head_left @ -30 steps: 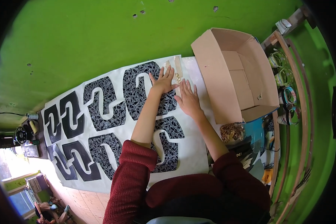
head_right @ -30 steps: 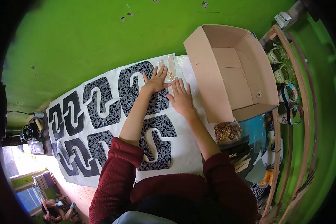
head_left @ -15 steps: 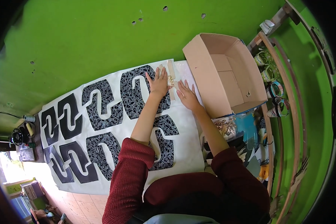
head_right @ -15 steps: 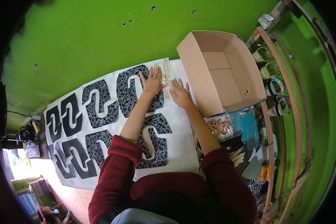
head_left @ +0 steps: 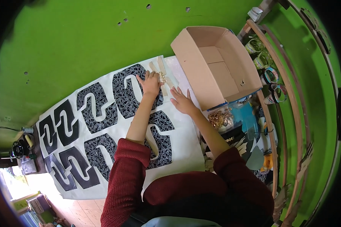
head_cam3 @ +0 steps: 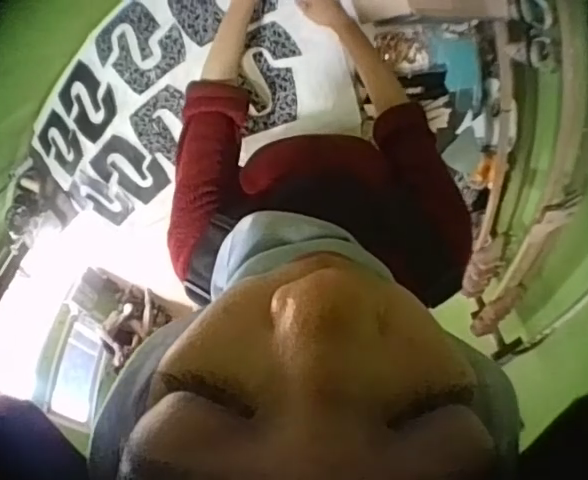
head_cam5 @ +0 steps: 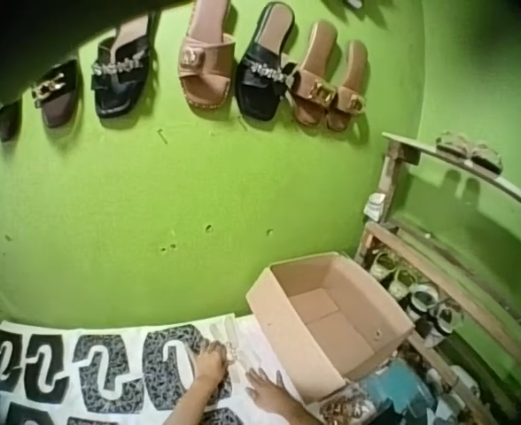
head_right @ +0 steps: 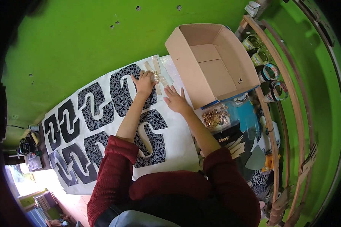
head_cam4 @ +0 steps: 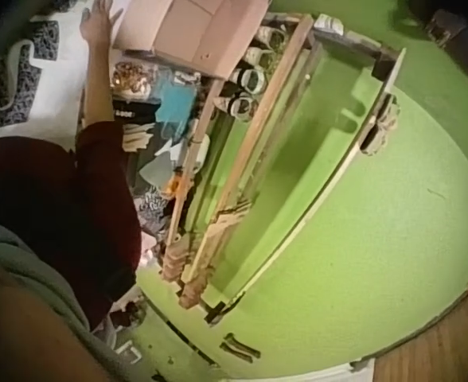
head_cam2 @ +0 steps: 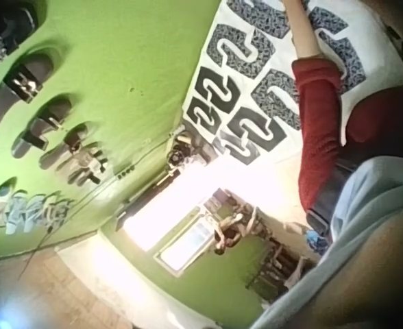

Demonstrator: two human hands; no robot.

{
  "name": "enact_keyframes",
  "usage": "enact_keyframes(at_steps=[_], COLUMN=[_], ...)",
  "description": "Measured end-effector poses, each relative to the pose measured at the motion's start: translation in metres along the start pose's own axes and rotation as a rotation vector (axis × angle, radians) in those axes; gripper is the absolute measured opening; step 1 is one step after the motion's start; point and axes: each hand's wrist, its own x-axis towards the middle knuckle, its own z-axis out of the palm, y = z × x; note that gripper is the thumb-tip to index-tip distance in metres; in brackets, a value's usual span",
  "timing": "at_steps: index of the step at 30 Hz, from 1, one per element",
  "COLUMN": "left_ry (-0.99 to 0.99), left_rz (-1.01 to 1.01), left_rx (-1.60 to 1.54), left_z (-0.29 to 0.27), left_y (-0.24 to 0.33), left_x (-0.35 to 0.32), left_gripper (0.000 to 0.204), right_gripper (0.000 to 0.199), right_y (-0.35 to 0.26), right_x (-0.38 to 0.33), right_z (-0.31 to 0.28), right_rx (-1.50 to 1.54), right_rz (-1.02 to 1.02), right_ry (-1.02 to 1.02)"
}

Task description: Organizing and inspecting patterned shoe upper components on a workbench.

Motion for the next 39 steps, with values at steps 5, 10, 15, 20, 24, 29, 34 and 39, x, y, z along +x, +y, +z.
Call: enact_keyframes(at_steps=[5,10,15,20,24,29,34,39], left_ry=[0.169,0.204,0.100,0.053,0.016,-0.098,-0.126,-0.137], left_rz=[-0.130,-0.130,-0.076,0.009,0.102,0.326,0.475,0.481], left_rx=[-0.290,-0.516,-0.541,-0.498,-0.469,-0.465,-0.432,-0.379], left_z=[0.000,-0.025,-0.051,-0.068,-0.069,-0.051,-0.022,-0.009], left_y=[0.012,0.040,0.071,0.107,0.158,0.216,0.248,0.261], left_x=[-0.034,-0.105,-0.184,-0.232,-0.256,-0.276,-0.283,-0.290], left_gripper=[0.029,0.024,0.027,0.025,0.026,0.029,0.036,0.046], right_gripper=[0.044,0.043,0.028,0.024,0.019,0.016,0.030,0.034], right_y=[0.006,-0.016,-0.026,-0.007,0.023,0.063,0.071,0.080], right_x=[-0.012,-0.082,-0.155,-0.209,-0.259,-0.312,-0.348,-0.355], right_z=[-0.011,-0.016,-0.031,-0.083,-0.122,-0.120,-0.103,-0.086], right_rx=[0.291,0.449,0.641,0.874,0.710,0.446,0.072,-0.039], right_rz=[-0.091,-0.139,-0.073,0.074,0.181,0.080,0.106,0.033], right_ry=[0.055,0.077,0.027,0.180,0.281,0.302,0.220,0.259])
